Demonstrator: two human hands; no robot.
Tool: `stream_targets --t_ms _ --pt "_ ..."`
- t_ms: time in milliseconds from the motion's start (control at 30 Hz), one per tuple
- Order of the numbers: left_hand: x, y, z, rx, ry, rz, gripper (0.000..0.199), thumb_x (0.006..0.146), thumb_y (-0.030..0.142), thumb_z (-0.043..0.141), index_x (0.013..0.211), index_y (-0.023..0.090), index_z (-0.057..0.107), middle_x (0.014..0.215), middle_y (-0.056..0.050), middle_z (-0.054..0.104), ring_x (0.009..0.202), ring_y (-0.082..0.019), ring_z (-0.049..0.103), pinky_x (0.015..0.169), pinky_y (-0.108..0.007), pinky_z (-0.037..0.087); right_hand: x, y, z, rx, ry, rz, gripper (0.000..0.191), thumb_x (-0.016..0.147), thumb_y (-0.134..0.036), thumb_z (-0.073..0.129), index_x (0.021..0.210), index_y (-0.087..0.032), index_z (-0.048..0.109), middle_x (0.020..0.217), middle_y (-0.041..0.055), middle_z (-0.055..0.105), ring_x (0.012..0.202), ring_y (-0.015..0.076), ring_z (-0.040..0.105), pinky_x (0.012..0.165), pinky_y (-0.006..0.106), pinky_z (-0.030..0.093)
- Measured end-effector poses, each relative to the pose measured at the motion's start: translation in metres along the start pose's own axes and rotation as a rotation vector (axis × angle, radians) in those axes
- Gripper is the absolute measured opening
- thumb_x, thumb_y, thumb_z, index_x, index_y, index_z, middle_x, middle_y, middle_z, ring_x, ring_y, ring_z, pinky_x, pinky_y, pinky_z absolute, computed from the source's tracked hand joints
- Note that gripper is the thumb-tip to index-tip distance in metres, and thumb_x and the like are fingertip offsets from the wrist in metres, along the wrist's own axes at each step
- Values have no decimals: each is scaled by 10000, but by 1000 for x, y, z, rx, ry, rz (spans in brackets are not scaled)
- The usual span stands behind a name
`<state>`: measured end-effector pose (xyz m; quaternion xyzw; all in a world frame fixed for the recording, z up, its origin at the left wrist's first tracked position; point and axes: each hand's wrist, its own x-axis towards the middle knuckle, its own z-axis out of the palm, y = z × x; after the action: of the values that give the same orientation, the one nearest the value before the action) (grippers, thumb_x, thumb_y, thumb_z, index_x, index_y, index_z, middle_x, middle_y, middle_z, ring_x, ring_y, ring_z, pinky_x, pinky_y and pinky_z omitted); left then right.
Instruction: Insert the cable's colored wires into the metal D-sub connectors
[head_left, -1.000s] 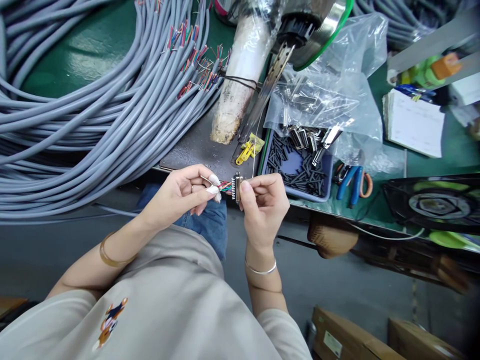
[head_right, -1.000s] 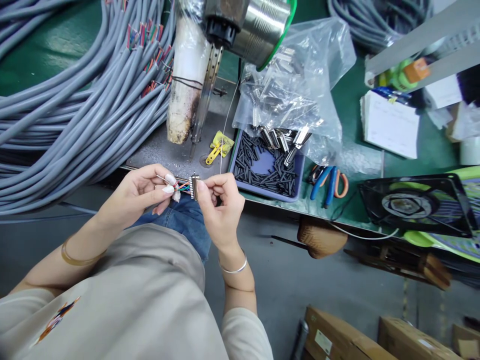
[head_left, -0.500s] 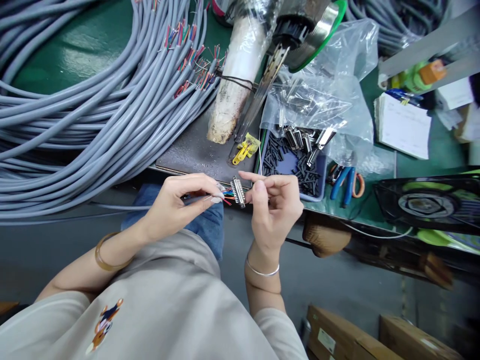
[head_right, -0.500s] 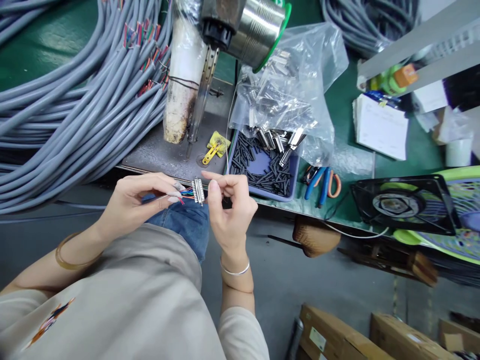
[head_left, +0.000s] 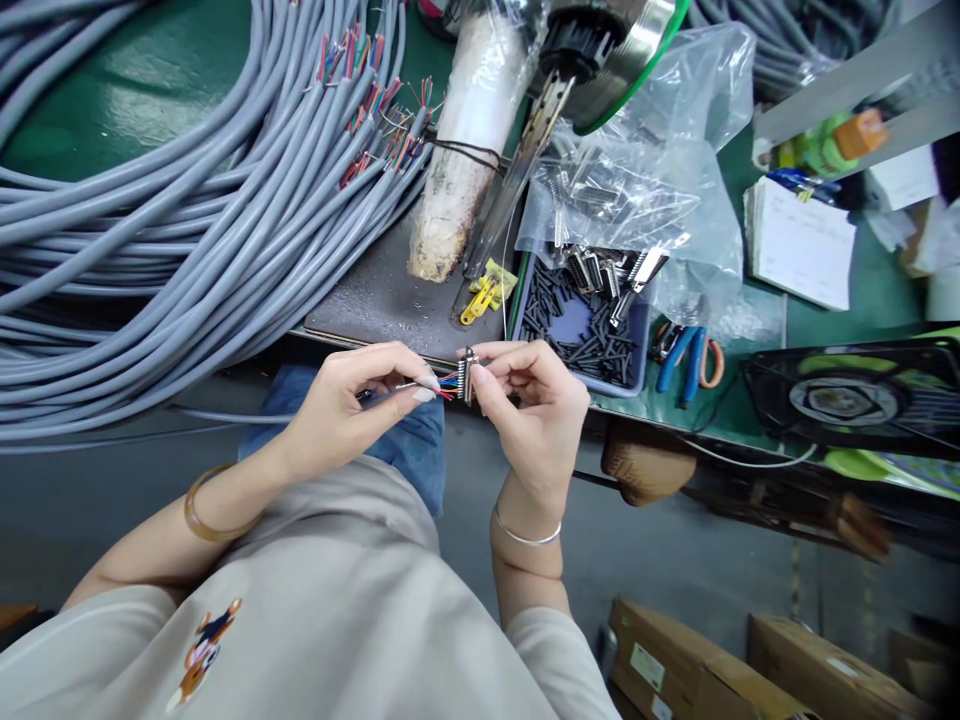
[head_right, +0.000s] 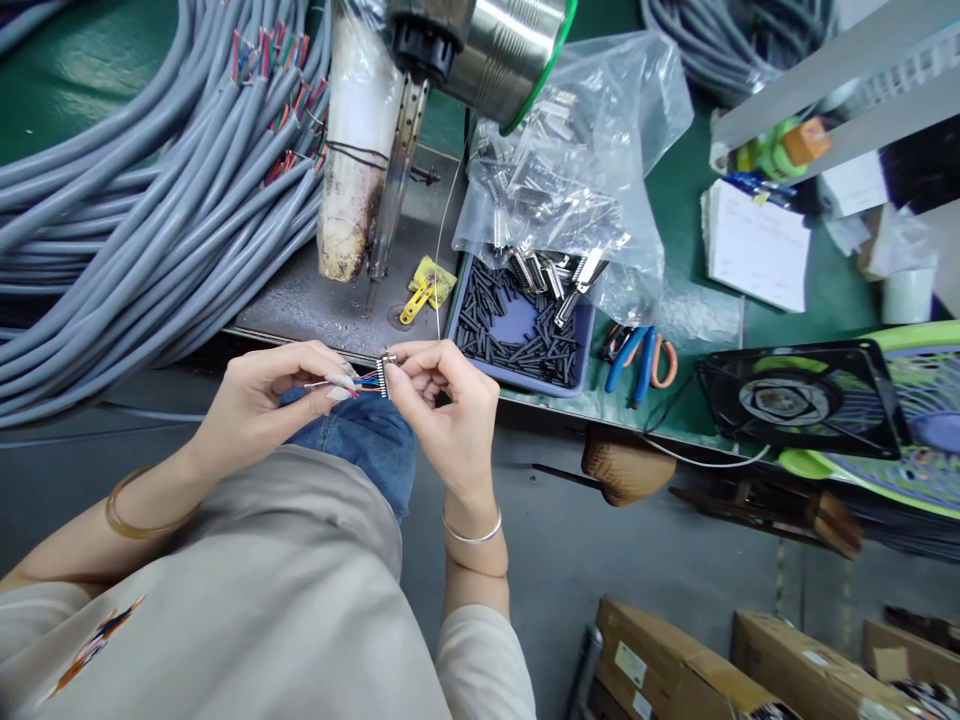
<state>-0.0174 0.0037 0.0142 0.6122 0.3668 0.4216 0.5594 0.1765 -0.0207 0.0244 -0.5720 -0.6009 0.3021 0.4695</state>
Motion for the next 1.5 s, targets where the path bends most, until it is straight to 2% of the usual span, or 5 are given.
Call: stream_targets --t_ms 500,733,967,1233,1500 --pt "2 -7 -2 -365 -58 -292 277 878 379 798 913 164 627 553 36 615 477 -92 594 467 -168 481 -9 8 4 62 26 -104 131 961 -255 691 873 -236 597 951 10 782 768 141 755 665 278 633" --pt "0 -5 0 -376 -21 -264 222 838 310 829 837 135 693 1025 -82 755 474 -25 576 409 -143 471 -11 14 5 -21 115 -289 141 938 -170 696 861 -249 609 929 7 804 831 171 772 733 334 630" --pt "-1 -8 1 -379 15 -235 157 796 229 852 814 124 735 1007 -76 732 493 -11 530 440 -144 485 -13 22 7 -103 106 -360 111 943 -153 690 939 -260 662 1012 15 818 899 197 798 749 353 657" --pt "1 -7 6 -213 142 -115 117 754 204 842 774 138 747 948 -82 747 646 -66 572 580 -167 485 -11 8 2 -18 744 -549 263 981 -274 676 1215 -386 718 657 -73 665 364 89 521 365 271 454" --pt "0 -10 6 -75 117 -8 82 815 234 792 798 162 757 940 -98 765 775 -144 663 660 -224 530 -19 10 -5 -396 140 -624 389 842 -83 805 1154 -298 714 1122 10 827 927 202 819 803 301 694"
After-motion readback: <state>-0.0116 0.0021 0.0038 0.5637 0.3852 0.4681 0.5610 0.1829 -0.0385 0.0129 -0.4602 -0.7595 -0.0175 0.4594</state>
